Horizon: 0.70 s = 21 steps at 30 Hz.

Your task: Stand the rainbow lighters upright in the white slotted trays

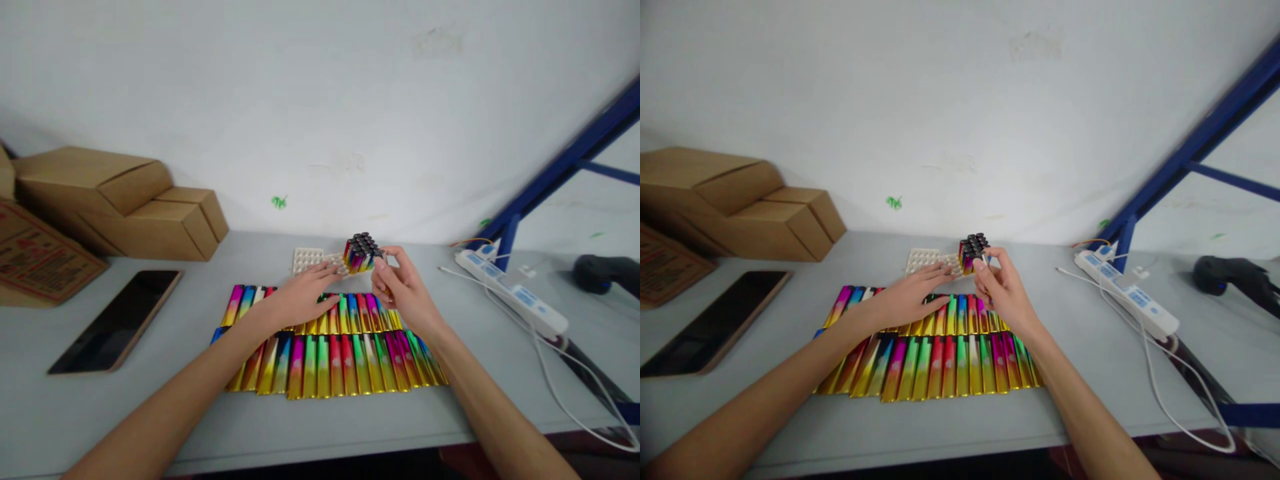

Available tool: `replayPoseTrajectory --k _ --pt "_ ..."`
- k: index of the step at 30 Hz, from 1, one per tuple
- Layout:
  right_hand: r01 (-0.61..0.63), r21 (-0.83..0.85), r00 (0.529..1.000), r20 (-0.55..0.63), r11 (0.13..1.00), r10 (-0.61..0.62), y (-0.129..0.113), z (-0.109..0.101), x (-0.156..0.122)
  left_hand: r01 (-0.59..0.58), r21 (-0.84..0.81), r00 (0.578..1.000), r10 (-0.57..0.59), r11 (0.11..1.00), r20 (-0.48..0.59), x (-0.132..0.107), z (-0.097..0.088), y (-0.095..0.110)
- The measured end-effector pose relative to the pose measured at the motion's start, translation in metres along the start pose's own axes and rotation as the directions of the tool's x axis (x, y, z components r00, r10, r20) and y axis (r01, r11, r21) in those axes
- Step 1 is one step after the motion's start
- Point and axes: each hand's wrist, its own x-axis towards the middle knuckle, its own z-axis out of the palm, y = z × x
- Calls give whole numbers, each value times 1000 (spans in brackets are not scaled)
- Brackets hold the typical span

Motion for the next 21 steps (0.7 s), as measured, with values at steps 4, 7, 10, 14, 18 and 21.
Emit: replayPoseTrajectory --k 4,7,10,14,18,21 --pt "122 -353 987 -56 928 -151 8 3 -1 14 -6 1000 -14 1000 18 1 -1 0" --pt "149 -586 974 -52 796 -221 10 4 -1 18 9 999 -18 1000 28 1 -1 1" --pt "146 -680 965 -62 718 -256 10 4 -2 21 15 999 -22 1000 28 1 0 1" --pt "131 -703 968 -60 699 -242 8 4 -4 14 11 1000 -14 1000 21 1 0 1" --pt "99 -691 980 -56 716 -190 6 5 -5 18 10 1000 -18 1000 25 1 -1 1" --pt "90 -672 983 -58 735 -173 6 6 -6 15 13 1000 -15 1000 21 1 -1 1"
